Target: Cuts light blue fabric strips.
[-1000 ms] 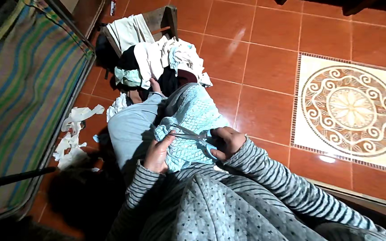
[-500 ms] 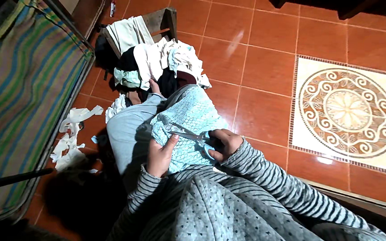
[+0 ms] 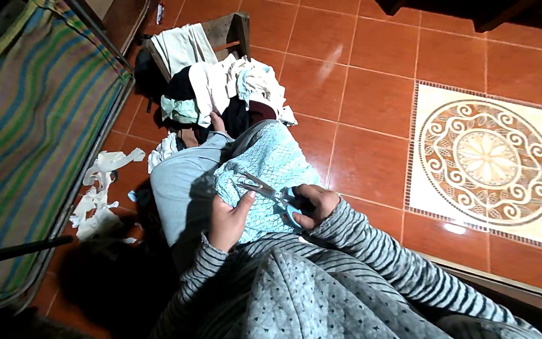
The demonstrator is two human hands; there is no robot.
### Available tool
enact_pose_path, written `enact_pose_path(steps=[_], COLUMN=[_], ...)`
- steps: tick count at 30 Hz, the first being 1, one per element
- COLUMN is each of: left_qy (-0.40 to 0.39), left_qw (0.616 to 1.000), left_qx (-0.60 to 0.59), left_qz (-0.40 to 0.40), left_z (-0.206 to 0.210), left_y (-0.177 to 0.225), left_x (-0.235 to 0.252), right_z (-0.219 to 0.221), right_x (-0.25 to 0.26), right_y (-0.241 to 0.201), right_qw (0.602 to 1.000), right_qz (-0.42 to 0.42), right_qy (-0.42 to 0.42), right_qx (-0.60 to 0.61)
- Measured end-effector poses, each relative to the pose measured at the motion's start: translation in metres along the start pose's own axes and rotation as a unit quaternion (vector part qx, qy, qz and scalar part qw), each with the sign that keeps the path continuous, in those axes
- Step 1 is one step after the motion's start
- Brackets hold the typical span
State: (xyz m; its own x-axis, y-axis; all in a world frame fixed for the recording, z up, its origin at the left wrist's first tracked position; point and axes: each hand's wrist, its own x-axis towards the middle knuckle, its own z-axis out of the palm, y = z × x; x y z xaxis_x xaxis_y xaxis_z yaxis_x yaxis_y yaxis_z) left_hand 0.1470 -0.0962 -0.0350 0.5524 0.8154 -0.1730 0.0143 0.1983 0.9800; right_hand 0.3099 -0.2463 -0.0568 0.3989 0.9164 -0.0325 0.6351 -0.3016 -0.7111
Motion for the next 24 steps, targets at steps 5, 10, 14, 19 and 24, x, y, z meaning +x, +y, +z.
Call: enact_pose_path(steps=[5, 10, 14, 19, 24], left_qy=[-0.002, 0.003, 0.002, 0.006, 0.003], left_qw=[0.999, 0.997, 0.998, 0.999, 1.0], left_qx=[-0.033, -0.052, -0.049, -0.032, -0.009], left_qz=[-0.035, -0.049, -0.04, -0.028, -0.005], left_z=[0.0012, 0.0036, 0.0038, 0.0038, 0.0037], left_y=[0.0031, 0.0054, 0.0056, 0.0063, 0.0063], left_x=[-0.0001, -0.0008, -0.0012, -0.0014, -0.0016], right_z=[-0.0002, 0.0005, 0.0002, -0.0019, -0.0019], right_x=[0.0008, -0.0001, 0.0002, 0.0012, 0.0022], right_y=[0.0003, 0.003, 0.003, 0.0002, 0.0019], right_qw=[1.0, 0.999, 1.0, 1.0, 1.0], right_qz=[-0.018, -0.024, -0.014, -0.011, -0.013], right_qy=[0.017, 0.021, 0.001, -0.003, -0.008], right_qx=[-0.016, -0.015, 0.003, 0.001, 0.012])
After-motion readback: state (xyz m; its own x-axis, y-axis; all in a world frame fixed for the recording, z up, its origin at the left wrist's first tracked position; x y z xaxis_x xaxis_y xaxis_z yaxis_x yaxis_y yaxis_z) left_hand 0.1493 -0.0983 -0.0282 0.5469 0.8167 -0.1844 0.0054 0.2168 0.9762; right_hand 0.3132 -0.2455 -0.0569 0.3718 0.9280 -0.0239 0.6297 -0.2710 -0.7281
